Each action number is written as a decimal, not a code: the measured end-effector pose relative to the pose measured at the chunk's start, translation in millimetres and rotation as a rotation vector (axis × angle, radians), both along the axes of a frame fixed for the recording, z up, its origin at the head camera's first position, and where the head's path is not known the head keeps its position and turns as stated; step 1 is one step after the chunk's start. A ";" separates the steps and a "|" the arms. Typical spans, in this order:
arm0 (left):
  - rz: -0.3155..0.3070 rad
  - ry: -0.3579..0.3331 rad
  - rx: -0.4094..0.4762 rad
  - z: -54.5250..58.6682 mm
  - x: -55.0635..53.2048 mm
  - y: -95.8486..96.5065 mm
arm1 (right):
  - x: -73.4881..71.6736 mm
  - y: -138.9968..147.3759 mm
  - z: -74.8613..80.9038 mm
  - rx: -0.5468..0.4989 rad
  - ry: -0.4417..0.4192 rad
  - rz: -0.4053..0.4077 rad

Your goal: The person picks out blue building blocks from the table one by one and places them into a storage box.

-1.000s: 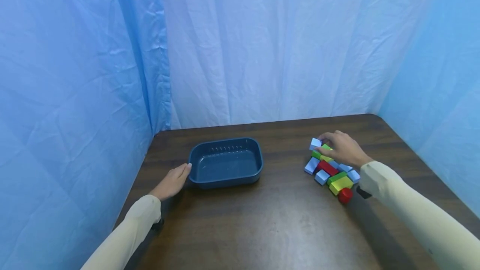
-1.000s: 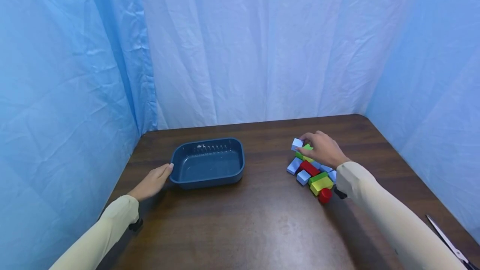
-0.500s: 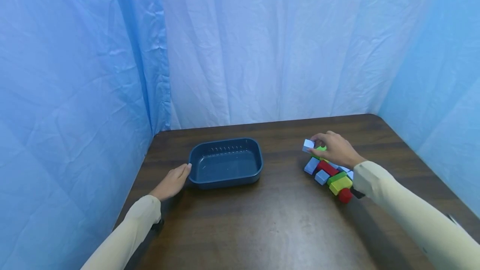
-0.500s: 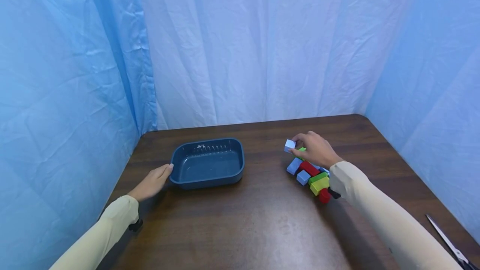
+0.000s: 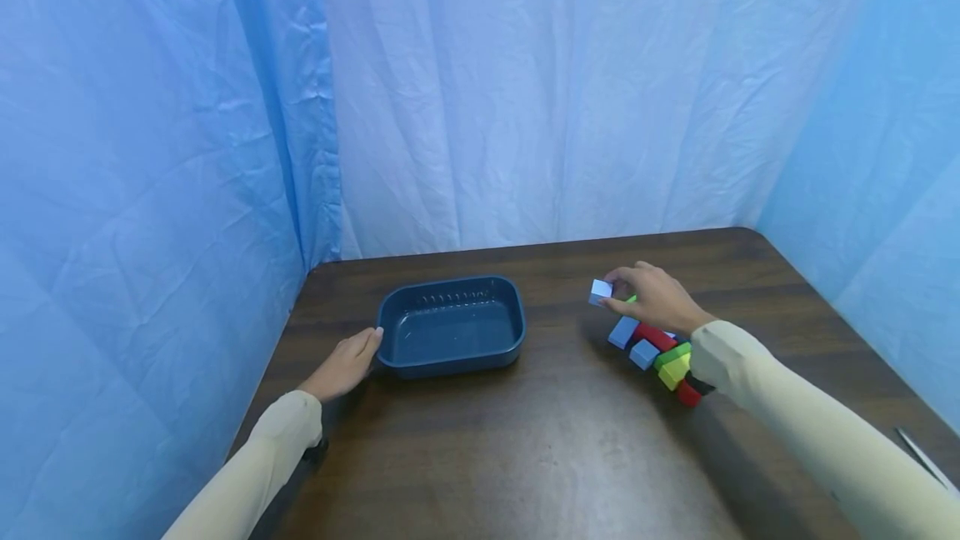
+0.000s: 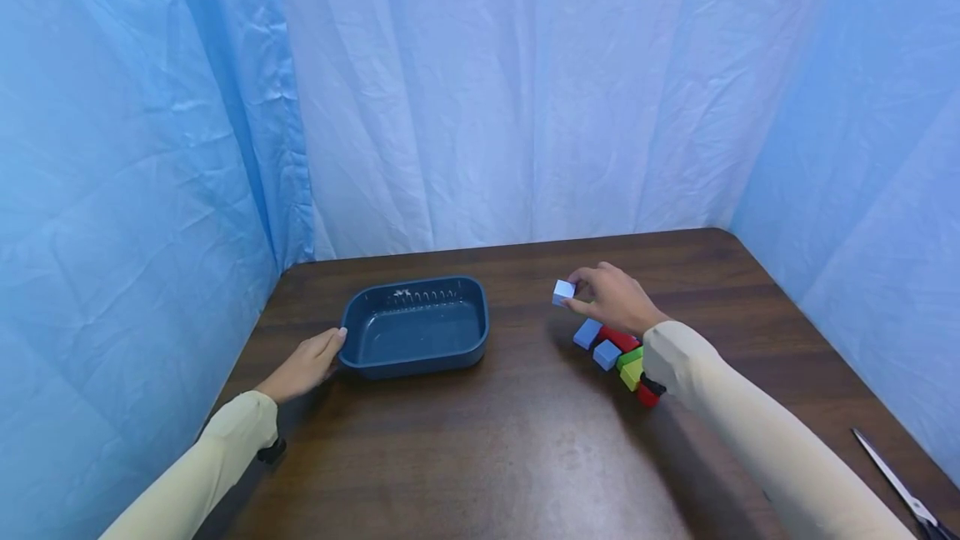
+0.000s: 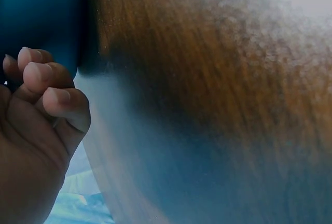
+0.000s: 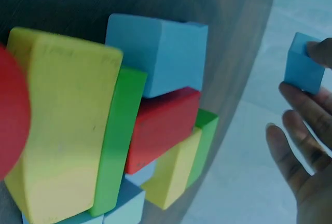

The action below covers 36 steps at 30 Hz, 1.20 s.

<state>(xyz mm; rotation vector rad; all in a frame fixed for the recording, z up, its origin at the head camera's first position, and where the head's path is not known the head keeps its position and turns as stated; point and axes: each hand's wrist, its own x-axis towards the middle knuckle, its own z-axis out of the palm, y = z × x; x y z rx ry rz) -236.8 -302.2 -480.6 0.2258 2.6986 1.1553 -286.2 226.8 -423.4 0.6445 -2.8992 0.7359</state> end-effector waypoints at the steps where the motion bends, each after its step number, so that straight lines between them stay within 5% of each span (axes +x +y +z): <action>1: -0.001 -0.001 0.005 0.1 0.0 0.0 | -0.2 -1.5 0.2 0.002 0.002 0.004; 19: 0.008 -0.006 0.024 0.8 1.8 0.6 | -2.7 -38.8 -0.8 -0.001 0.018 0.077; 36: 0.006 -0.010 0.025 0.3 0.5 -0.4 | -0.9 -57.0 -1.1 -0.003 0.001 0.055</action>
